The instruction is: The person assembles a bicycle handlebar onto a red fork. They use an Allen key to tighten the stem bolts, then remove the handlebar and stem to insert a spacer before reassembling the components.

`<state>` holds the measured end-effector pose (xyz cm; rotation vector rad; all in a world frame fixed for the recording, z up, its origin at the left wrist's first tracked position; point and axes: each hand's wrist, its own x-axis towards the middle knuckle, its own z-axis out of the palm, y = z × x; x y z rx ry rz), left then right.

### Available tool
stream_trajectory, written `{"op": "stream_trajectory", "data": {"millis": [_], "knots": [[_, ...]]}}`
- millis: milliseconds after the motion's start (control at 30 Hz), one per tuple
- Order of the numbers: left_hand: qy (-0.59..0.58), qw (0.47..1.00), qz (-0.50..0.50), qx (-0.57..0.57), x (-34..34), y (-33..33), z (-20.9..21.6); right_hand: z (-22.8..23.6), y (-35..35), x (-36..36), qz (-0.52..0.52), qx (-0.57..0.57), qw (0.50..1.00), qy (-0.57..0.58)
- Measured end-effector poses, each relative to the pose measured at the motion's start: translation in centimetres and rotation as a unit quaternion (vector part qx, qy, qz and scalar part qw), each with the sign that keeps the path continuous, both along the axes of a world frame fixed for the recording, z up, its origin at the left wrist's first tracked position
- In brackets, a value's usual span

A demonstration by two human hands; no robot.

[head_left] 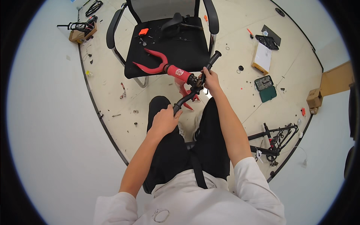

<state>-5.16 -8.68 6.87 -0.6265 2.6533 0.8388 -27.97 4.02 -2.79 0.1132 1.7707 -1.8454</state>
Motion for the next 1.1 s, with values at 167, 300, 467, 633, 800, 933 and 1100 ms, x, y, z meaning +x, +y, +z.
{"op": "stream_trajectory", "data": {"millis": [167, 300, 467, 633, 800, 933, 1100], "knots": [[0.030, 0.999, -0.032, -0.028, 0.1, 0.1, -0.7, 0.0, 0.1, -0.4, 0.004, -0.019, 1.000, 0.023], [0.036, 0.999, -0.010, -0.009, 0.1, 0.2, -0.6, -0.3, 0.1, 0.2, -0.008, -0.017, 1.000, -0.002], [0.029, 1.000, -0.003, 0.004, -0.2, 1.2, -0.2, -0.6, 0.2, 0.4, -0.037, -0.021, 0.999, 0.026], [0.026, 0.999, -0.021, 0.018, -0.4, 2.6, 0.1, -1.1, 1.2, -0.2, -0.043, -0.018, 0.999, 0.024], [0.018, 0.997, -0.012, 0.071, -0.3, 2.0, 1.0, -0.7, 1.2, -0.3, -0.032, -0.011, 0.999, 0.012], [-0.001, 0.997, 0.003, 0.082, -0.4, 0.5, 1.4, 0.2, 0.5, 0.0, -0.005, 0.016, 1.000, 0.011], [0.015, 0.994, 0.029, 0.108, -0.8, -2.0, 1.0, -1.1, 0.4, -0.3, -0.015, 0.184, 0.954, 0.234]]}}
